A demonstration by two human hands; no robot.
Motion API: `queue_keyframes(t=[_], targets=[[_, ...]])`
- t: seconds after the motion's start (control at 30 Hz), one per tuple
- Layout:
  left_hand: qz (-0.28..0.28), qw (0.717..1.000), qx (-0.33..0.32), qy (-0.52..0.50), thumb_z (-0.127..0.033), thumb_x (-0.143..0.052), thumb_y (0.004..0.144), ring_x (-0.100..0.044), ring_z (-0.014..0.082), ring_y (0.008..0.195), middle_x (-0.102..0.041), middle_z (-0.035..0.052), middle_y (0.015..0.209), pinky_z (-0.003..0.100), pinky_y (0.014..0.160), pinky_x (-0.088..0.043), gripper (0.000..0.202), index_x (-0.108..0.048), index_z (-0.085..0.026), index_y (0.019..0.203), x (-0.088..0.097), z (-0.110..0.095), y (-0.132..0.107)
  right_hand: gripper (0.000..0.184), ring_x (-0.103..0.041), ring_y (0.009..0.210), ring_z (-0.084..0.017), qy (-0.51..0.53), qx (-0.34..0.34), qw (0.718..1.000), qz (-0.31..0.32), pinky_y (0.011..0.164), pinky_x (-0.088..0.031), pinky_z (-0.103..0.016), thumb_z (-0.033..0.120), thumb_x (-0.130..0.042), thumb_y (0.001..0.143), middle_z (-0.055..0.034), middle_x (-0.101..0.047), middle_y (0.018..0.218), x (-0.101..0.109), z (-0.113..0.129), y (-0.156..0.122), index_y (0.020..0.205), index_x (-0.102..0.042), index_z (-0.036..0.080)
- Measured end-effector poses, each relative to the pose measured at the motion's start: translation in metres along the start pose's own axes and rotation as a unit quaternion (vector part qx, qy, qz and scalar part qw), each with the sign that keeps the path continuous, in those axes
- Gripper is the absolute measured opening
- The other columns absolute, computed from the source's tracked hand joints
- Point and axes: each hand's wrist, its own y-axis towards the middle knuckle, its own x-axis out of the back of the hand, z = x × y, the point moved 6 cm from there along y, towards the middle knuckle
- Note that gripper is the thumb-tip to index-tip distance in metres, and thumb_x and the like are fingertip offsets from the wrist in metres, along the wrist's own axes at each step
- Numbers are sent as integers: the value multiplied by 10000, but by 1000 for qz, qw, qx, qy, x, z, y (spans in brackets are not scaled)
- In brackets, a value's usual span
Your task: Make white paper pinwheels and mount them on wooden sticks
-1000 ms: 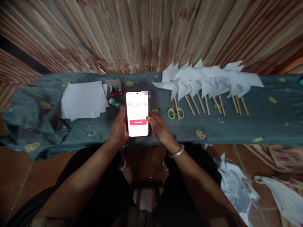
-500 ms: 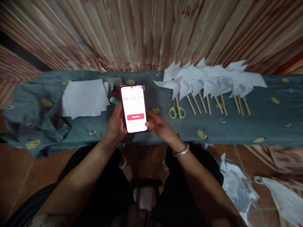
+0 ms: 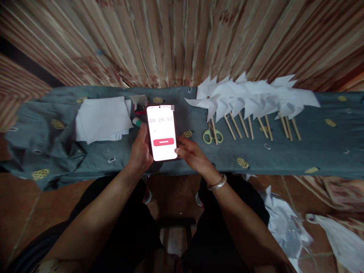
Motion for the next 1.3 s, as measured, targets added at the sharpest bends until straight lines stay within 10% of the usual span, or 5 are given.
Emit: queue_keyframes(t=[1.3], targets=[[21, 1000, -11, 13, -574, -560, 862, -675, 258, 1078, -763, 68, 986, 358, 946, -503, 449, -697, -178, 1023, -3, 4, -2, 339, -669, 897, -221, -47, 34, 997, -50, 741, -543, -348, 394, -580, 802, -41, -730, 1047, 9, -5, 8, 1084, -668, 230]])
